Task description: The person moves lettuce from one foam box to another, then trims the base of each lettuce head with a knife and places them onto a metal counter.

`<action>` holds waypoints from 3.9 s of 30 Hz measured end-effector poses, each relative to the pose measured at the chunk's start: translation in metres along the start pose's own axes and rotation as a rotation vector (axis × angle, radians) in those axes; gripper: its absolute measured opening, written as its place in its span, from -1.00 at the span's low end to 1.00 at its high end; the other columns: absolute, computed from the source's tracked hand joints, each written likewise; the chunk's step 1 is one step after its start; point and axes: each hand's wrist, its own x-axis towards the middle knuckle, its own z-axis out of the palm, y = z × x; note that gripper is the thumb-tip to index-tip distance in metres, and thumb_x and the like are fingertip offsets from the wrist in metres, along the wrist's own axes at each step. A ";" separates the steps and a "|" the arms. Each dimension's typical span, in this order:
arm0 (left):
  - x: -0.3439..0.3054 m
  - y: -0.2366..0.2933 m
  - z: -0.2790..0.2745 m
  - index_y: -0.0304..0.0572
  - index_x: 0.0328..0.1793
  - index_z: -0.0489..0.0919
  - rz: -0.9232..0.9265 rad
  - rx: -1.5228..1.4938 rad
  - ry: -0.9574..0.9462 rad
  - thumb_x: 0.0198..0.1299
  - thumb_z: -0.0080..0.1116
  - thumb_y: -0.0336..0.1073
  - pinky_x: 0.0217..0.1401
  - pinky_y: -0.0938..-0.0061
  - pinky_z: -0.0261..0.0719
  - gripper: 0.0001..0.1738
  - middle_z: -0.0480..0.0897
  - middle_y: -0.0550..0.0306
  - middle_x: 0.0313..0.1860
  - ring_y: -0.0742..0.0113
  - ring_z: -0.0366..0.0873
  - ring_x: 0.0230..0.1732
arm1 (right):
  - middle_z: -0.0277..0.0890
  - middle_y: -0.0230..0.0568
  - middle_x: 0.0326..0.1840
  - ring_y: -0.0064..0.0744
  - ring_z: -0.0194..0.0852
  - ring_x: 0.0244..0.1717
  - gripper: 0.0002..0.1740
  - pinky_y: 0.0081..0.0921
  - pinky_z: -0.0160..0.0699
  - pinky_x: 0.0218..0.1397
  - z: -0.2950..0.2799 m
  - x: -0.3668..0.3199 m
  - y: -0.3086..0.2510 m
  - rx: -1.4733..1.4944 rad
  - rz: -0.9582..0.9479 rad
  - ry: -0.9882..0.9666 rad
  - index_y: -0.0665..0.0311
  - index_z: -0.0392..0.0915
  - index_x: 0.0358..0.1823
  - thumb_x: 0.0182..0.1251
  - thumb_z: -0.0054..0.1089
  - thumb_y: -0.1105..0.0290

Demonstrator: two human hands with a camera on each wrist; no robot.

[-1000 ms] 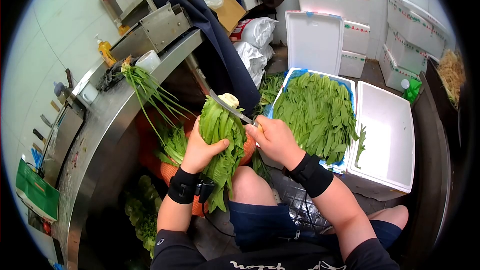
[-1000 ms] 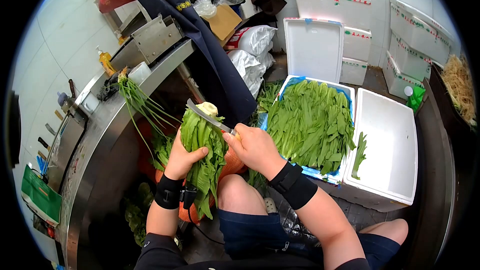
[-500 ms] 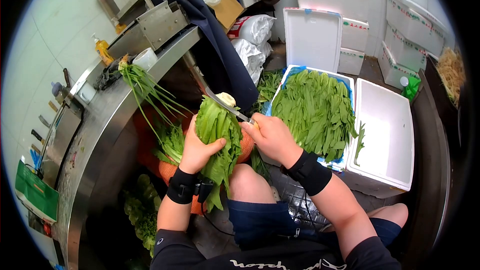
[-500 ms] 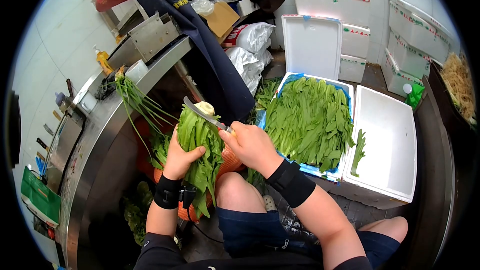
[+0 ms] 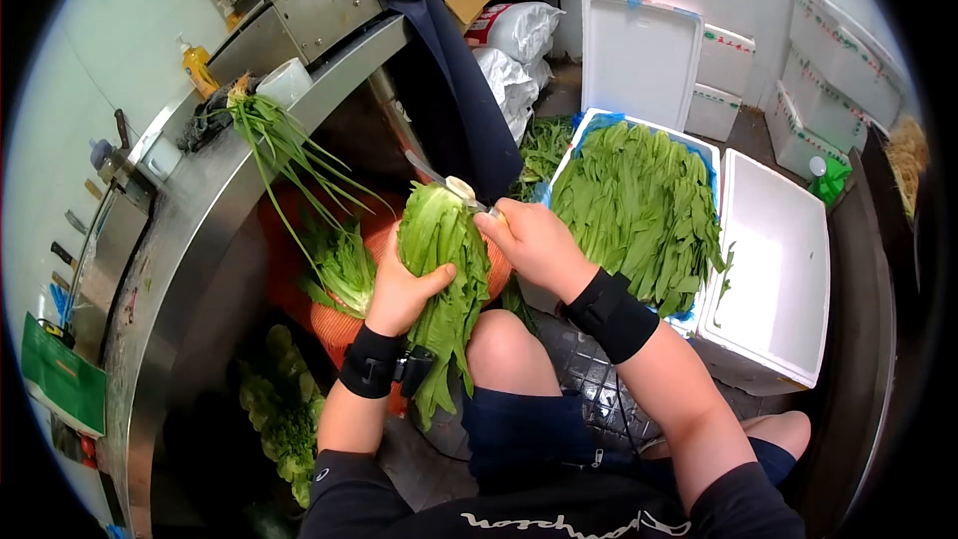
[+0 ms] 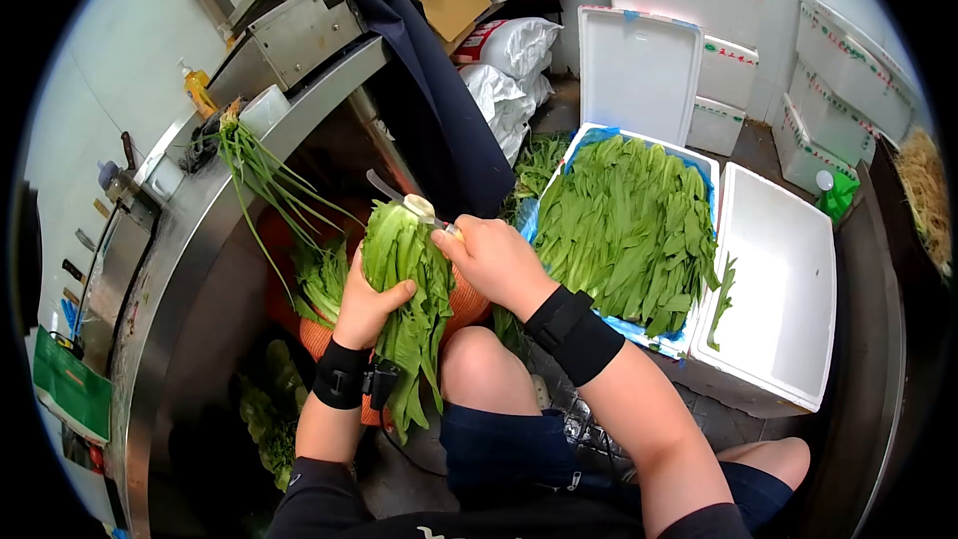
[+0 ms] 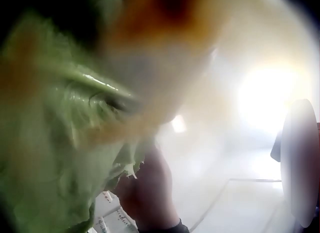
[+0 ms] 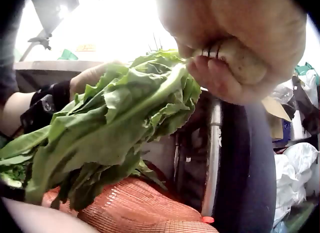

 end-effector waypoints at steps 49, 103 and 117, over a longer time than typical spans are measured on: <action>-0.033 -0.018 -0.018 -0.27 0.51 0.21 -0.042 -0.092 0.115 0.06 0.41 -0.46 0.39 0.31 0.44 -0.12 0.52 0.07 0.29 0.27 0.50 0.27 | 0.59 0.12 -0.47 0.22 0.61 -0.37 -0.57 0.04 0.57 -0.30 -0.003 -0.009 -0.021 -0.027 -0.039 -0.166 0.33 0.57 -0.32 0.45 0.15 0.04; -0.049 -0.018 -0.009 -0.30 0.47 0.20 0.007 0.058 0.214 -0.01 0.28 -0.58 0.26 0.39 0.54 -0.15 0.57 0.06 0.16 0.31 0.58 0.12 | 0.65 0.12 -0.40 0.15 0.68 -0.27 -0.61 -0.04 0.66 -0.18 0.012 0.007 -0.023 -0.115 -0.011 -0.193 0.34 0.60 -0.38 0.34 0.26 0.10; -0.049 -0.018 -0.028 -0.29 0.45 0.20 0.005 -0.005 0.211 0.01 0.29 -0.54 0.27 0.37 0.50 -0.17 0.55 0.08 0.15 0.31 0.55 0.12 | 0.66 0.31 -0.23 0.27 0.67 -0.16 -0.64 0.03 0.64 -0.03 0.008 0.018 0.113 -0.443 0.390 -0.241 0.41 0.67 -0.24 0.25 0.18 0.19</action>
